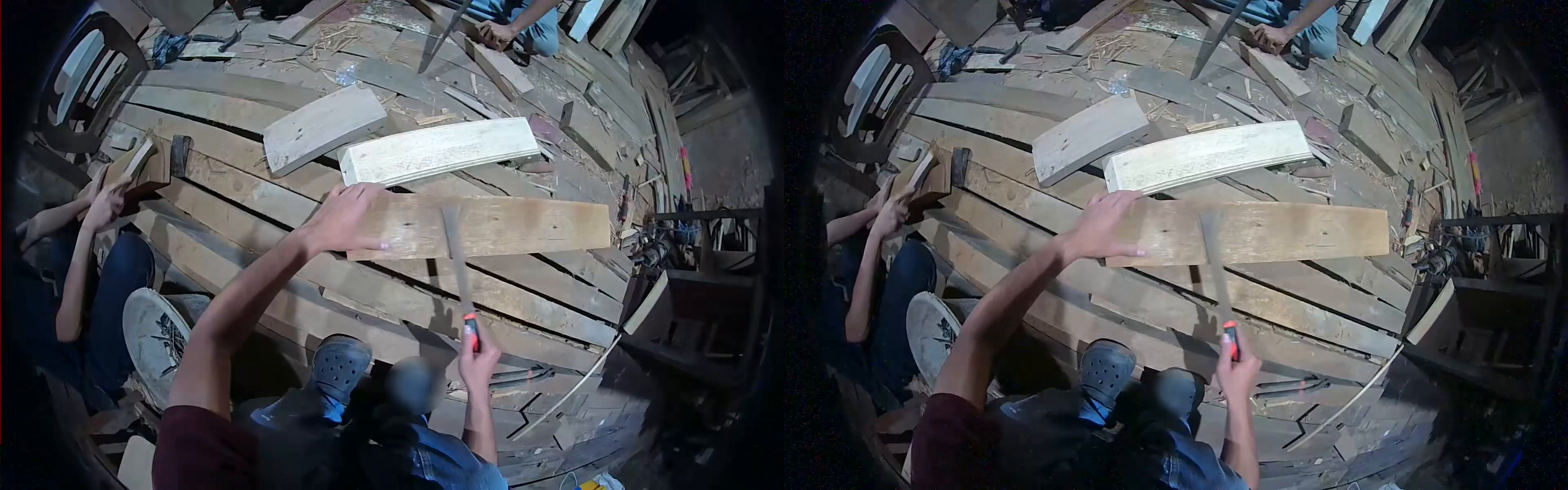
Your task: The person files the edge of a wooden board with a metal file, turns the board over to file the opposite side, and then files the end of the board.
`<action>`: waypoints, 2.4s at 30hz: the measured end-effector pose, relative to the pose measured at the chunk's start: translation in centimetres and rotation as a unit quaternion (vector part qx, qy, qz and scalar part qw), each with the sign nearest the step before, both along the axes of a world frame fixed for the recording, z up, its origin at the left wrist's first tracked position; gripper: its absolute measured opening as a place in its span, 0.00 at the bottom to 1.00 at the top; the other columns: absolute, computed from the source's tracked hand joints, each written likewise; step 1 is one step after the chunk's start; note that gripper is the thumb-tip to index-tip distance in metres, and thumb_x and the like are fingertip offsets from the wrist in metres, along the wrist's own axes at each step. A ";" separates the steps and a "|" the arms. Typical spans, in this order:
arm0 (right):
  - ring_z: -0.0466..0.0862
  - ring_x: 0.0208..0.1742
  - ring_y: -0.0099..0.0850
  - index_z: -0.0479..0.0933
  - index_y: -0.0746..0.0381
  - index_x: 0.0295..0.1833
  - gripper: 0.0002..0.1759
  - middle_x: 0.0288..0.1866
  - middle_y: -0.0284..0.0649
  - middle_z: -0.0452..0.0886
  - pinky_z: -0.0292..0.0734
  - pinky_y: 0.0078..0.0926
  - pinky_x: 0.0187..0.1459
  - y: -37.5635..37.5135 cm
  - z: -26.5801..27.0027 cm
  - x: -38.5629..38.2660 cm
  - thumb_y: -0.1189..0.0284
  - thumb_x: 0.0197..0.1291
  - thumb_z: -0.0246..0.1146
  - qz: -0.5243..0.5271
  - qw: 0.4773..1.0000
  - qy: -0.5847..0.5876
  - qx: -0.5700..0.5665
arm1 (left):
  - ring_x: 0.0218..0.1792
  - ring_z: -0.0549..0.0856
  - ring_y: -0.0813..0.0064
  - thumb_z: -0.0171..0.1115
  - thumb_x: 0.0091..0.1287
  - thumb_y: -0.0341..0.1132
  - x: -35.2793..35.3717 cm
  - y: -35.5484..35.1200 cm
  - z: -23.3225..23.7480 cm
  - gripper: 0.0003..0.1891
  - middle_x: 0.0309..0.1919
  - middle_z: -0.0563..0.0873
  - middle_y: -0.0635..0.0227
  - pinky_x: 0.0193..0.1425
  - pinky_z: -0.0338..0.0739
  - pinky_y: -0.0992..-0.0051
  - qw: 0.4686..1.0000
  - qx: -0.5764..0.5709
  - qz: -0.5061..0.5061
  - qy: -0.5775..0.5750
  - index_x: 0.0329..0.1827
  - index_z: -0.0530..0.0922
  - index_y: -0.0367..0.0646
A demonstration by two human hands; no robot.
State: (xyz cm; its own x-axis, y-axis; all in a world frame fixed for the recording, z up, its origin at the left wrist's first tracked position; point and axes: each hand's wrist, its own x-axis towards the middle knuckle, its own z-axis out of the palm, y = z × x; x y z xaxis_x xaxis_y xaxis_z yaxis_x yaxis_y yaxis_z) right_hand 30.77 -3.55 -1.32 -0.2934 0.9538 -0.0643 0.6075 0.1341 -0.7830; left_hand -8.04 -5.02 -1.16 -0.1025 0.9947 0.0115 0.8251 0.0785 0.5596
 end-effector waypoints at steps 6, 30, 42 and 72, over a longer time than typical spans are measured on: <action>0.78 0.21 0.27 0.82 0.63 0.63 0.21 0.20 0.46 0.78 0.76 0.33 0.28 0.0 0.1 -0.8 0.63 0.71 0.65 0.022 0.997 -0.039 -0.069 | 0.62 0.80 0.52 0.68 0.66 0.41 -4.5 -1.2 -0.7 0.30 0.61 0.83 0.53 0.70 0.69 0.56 0.982 0.085 0.165 0.043 0.69 0.73 0.38; 0.83 0.21 0.42 0.85 0.56 0.61 0.23 0.22 0.47 0.81 0.79 0.40 0.27 -0.2 1.0 -4.3 0.66 0.60 0.75 0.324 0.940 -0.047 0.096 | 0.50 0.89 0.62 0.70 0.68 0.34 -5.4 -5.7 0.7 0.17 0.51 0.88 0.56 0.55 0.82 0.67 0.951 0.203 0.235 -0.002 0.58 0.82 0.39; 0.83 0.28 0.36 0.84 0.50 0.61 0.21 0.29 0.39 0.79 0.78 0.36 0.26 10.0 13.4 -11.8 0.61 0.62 0.71 0.558 0.721 -0.225 0.344 | 0.51 0.87 0.54 0.69 0.68 0.40 -5.3 -7.8 2.1 0.14 0.45 0.89 0.55 0.57 0.80 0.60 0.935 0.231 0.267 -0.020 0.49 0.84 0.40; 0.84 0.24 0.39 0.84 0.50 0.53 0.13 0.26 0.39 0.82 0.78 0.40 0.25 12.9 20.9 -21.4 0.58 0.67 0.68 0.583 0.641 -0.253 0.430 | 0.44 0.88 0.64 0.65 0.73 0.35 -3.5 -9.1 0.2 0.09 0.42 0.89 0.59 0.45 0.81 0.69 0.893 0.350 0.278 -0.042 0.49 0.85 0.40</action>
State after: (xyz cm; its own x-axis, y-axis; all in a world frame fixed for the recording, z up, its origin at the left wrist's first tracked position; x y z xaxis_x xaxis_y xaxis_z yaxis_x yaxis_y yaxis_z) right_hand 9.32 9.33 19.58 -0.9884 -0.1484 -0.0308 -0.1513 0.9780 0.1432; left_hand -11.58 -14.09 -0.96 -0.6089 0.5414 0.5798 0.7196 0.0693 0.6910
